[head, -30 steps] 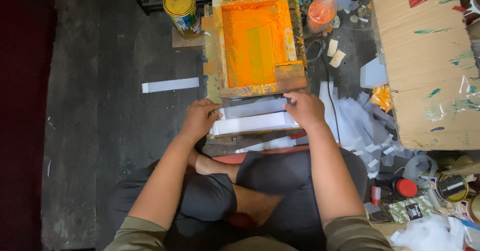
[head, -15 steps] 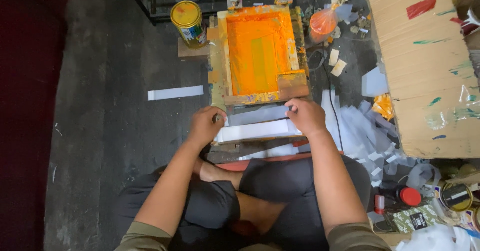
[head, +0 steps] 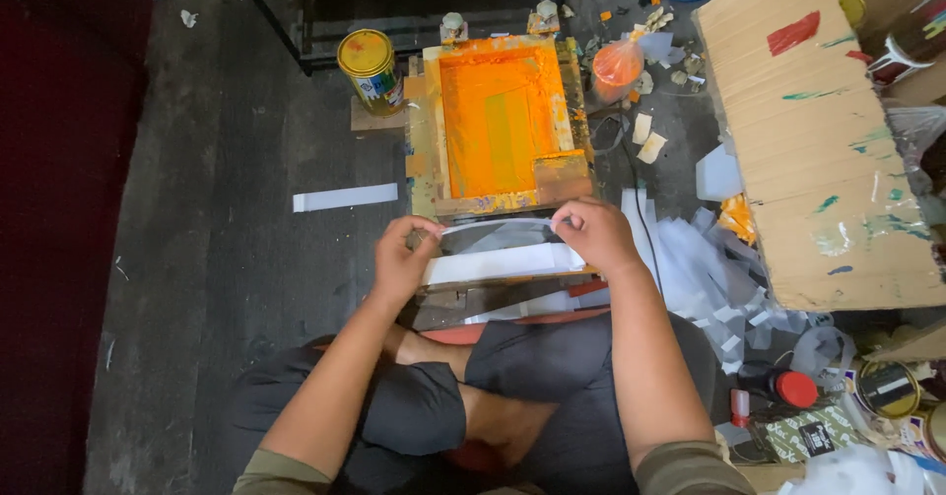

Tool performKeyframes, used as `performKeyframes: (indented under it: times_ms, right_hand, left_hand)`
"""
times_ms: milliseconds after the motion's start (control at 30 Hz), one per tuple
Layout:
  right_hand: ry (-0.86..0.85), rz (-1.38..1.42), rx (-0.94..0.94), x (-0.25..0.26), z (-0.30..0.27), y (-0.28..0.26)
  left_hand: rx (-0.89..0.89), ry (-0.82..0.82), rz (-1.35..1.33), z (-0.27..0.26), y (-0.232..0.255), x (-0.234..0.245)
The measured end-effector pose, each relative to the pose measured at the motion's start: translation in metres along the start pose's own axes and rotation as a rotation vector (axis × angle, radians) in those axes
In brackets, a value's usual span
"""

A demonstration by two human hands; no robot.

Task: The person sits on the floor and uses a squeegee to spread orange ink across a screen printing frame. They then place a white strip of material under the frame, pull it through, and repeat the process with additional strips.

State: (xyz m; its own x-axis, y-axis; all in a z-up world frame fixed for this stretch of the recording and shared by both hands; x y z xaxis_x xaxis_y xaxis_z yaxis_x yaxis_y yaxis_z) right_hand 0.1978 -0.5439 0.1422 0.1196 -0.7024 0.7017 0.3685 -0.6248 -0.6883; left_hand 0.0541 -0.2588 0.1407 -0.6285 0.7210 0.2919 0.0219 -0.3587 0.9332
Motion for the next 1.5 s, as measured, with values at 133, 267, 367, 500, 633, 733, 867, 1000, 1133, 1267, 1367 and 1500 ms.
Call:
performKeyframes:
  times_ms: [133, 267, 367, 500, 633, 733, 867, 1000, 1133, 1267, 1367, 1500]
  right_hand:
    - [0.135, 0.264, 0.052, 0.026, -0.001, -0.010]
    - [0.133, 0.782, -0.031, 0.042, 0.004, -0.020]
    - [0.091, 1.130, -0.157, 0.002, 0.018, 0.009]
    - [0.060, 1.616, -0.358, -0.056, 0.013, 0.008]
    - [-0.073, 1.755, -0.447, -0.127, -0.007, 0.016]
    - [-0.227, 1.528, -0.425, -0.134, -0.010, -0.013]
    - [-0.254, 1.237, -0.253, -0.125, -0.010, -0.047]
    - [-0.346, 1.034, -0.088, -0.117, -0.023, -0.074]
    - [-0.353, 1.020, -0.005, -0.117, -0.035, -0.090]
    - [-0.323, 1.027, -0.009, -0.112, -0.035, -0.097]
    - [-0.289, 1.018, -0.007, -0.111, -0.031, -0.094]
    - [-0.225, 0.999, 0.009, -0.110, -0.025, -0.086]
  left_hand:
    - [0.043, 0.056, -0.104, -0.005, 0.044, 0.020]
    - [0.157, 0.032, -0.324, -0.003, 0.057, 0.025]
    - [0.228, 0.079, -0.420, 0.006, 0.052, 0.032]
    - [0.400, 0.211, -0.543, -0.007, 0.014, 0.034]
    - [0.479, 0.177, -0.635, -0.020, -0.050, 0.021]
    - [0.500, 0.173, -0.655, -0.023, -0.050, 0.014]
    - [0.491, 0.148, -0.515, -0.023, -0.035, 0.012]
    - [0.480, 0.096, -0.372, -0.035, -0.039, 0.012]
    - [0.473, 0.091, -0.352, -0.035, -0.036, 0.006]
    - [0.432, 0.080, -0.355, -0.034, -0.034, 0.001]
    - [0.419, 0.069, -0.336, -0.032, -0.034, -0.001]
    - [0.409, 0.079, -0.371, -0.023, -0.045, 0.004]
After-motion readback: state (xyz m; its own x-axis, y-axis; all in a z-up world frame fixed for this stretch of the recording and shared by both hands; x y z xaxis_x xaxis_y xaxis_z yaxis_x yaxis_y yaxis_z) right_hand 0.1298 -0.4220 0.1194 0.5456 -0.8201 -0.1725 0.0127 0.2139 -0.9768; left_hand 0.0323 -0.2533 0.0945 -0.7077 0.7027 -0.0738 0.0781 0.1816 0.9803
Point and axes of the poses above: each hand's wrist, its own z-axis towards the middle knuckle, its own x-axis out of the back of the hand, y = z × x, the point moved 10 cm from there along z, towards the middle knuckle, and after that the axes turned 12 degrees about y, right-handed, at the moved point
